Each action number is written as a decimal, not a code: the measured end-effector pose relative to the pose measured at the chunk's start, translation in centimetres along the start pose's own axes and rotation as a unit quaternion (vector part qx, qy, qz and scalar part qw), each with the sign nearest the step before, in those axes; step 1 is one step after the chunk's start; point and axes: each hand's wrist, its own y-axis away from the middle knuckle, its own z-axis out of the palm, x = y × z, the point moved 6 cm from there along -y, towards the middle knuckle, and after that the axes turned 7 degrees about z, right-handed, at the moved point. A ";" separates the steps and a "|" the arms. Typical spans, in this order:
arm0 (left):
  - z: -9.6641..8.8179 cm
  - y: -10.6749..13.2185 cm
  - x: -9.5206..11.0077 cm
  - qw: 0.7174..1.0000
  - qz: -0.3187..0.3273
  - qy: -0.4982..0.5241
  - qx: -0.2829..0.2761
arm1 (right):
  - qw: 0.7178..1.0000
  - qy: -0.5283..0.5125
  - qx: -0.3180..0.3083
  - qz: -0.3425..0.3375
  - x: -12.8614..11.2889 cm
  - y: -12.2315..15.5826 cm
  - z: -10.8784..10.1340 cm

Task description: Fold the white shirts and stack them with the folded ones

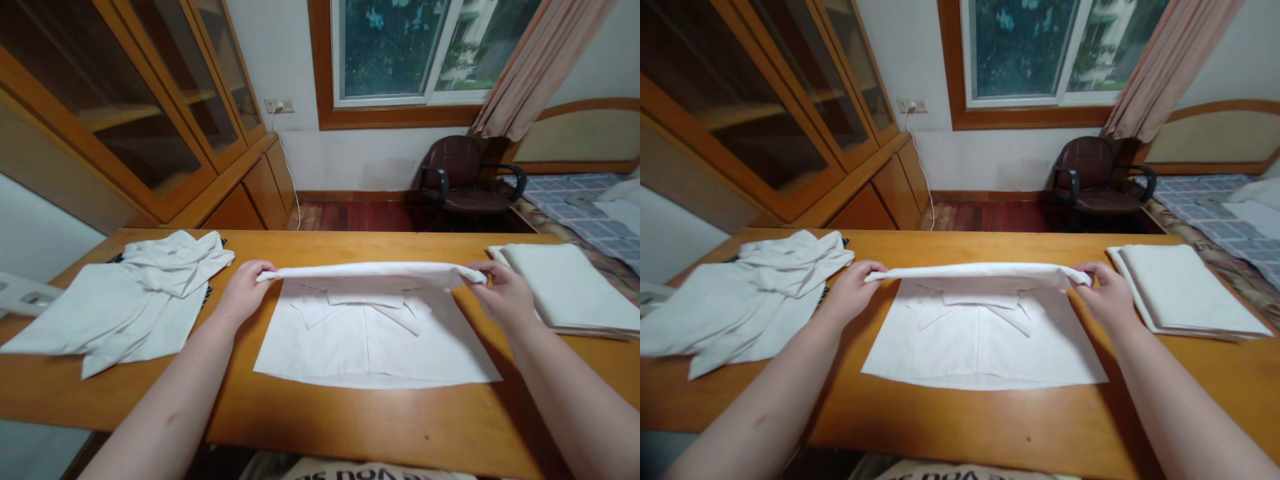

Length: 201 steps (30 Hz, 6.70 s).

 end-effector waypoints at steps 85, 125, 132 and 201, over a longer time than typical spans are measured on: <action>3.5 14.3 0.4 0.970 -0.200 -0.037 -0.132 | 0.895 0.433 -0.095 0.059 2.9 13.5 -1.9; 12.8 -4.9 1.2 0.980 -0.095 -0.168 -0.052 | 0.938 0.294 -0.173 -0.066 0.2 -2.1 16.1; 10.3 -4.7 -2.9 0.976 -0.189 -0.110 0.008 | 0.959 0.281 0.011 0.036 2.0 -4.1 11.4; 13.3 -2.9 12.6 0.926 0.274 -0.053 -0.256 | 0.900 0.047 -0.386 -0.199 -6.7 2.1 16.6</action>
